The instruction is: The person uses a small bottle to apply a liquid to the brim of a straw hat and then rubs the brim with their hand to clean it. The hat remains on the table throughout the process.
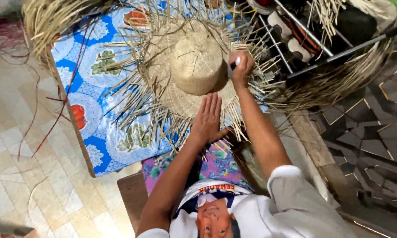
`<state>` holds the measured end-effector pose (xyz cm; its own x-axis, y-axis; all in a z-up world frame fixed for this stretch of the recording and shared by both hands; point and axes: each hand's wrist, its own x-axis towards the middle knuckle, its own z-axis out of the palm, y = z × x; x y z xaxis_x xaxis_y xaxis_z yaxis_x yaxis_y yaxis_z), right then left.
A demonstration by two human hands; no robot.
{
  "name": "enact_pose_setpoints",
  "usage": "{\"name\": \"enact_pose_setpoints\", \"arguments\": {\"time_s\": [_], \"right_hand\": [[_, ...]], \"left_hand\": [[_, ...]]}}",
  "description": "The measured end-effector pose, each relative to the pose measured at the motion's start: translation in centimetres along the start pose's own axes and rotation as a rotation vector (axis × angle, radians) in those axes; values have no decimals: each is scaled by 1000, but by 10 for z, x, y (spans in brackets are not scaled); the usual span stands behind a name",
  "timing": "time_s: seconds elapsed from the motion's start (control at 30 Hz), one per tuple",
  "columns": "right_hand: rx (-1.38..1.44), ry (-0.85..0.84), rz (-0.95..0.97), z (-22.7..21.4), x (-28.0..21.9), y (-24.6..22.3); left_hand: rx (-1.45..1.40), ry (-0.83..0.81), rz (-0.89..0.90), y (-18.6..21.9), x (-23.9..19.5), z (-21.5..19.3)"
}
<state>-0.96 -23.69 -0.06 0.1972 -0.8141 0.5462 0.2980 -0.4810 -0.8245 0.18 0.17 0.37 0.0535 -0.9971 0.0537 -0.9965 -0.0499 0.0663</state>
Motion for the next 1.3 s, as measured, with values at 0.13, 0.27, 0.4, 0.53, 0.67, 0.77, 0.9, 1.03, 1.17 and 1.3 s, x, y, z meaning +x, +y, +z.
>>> {"name": "enact_pose_setpoints", "arguments": {"time_s": [0.13,0.27,0.4,0.53,0.67,0.77,0.9,1.03,1.17,1.3], "right_hand": [[-93,-52,-16,-20,-67,-32],[-150,-86,-2,-13,-56,-22],[-241,-60,12,4,1,11],[-82,-29,10,19,33,56],[-306,-17,156,10,-9,-9],[-125,-2,77,3,-50,-33],[-319,-91,68,-2,-61,-36],[-424,-116,-4,-3,-11,17],[-469,-59,235,16,29,47],[-57,-74,54,1,5,16]], "left_hand": [[-89,-85,-5,0,0,-7],[-90,-98,-7,-1,2,-6],[-99,-96,-17,-1,2,-8],[-125,-115,-32,0,3,-15],[-121,-109,-29,-1,-1,-14],[-120,-104,-25,-3,1,-14],[-103,-103,-14,-2,1,-11],[-110,-110,-23,-1,3,-6],[-113,-83,-20,-3,2,-12],[-119,-76,-15,-3,0,-11]]}}
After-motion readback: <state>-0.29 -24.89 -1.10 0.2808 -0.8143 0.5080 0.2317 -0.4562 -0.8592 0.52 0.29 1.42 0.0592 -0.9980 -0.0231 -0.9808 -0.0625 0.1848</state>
